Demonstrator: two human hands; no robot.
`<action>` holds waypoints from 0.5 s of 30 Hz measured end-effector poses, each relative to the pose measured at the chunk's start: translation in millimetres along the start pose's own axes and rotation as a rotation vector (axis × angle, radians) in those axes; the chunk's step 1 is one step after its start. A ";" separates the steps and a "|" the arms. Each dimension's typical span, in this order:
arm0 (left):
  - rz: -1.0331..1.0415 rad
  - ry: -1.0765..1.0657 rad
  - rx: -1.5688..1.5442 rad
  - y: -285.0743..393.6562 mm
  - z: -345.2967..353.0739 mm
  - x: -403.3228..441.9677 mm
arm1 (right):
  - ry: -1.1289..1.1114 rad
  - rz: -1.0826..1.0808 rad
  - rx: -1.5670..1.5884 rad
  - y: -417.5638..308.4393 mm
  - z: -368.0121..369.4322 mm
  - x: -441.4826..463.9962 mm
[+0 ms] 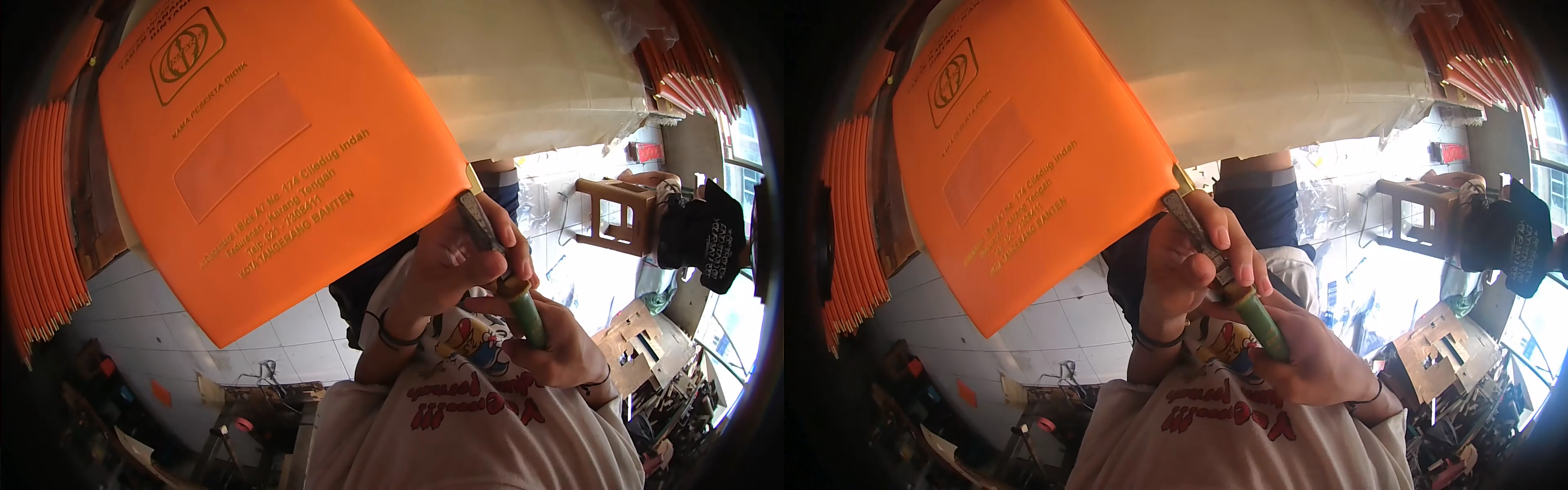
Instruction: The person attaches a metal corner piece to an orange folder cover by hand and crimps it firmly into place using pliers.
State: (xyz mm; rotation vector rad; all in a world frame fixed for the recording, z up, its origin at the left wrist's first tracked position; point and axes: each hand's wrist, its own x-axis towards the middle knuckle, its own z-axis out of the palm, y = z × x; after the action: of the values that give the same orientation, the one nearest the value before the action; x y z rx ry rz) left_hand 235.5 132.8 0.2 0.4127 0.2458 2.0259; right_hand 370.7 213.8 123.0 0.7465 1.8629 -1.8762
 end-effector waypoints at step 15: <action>-0.024 -0.074 -0.123 2.2 1.5 -0.8 | 0.072 -0.014 -0.104 -3.0 4.7 4.6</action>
State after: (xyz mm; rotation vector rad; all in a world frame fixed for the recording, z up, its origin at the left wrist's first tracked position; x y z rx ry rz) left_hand 234.6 131.0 2.2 0.4038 0.0796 1.9858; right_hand 364.8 209.6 122.4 0.7773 1.9975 -1.7670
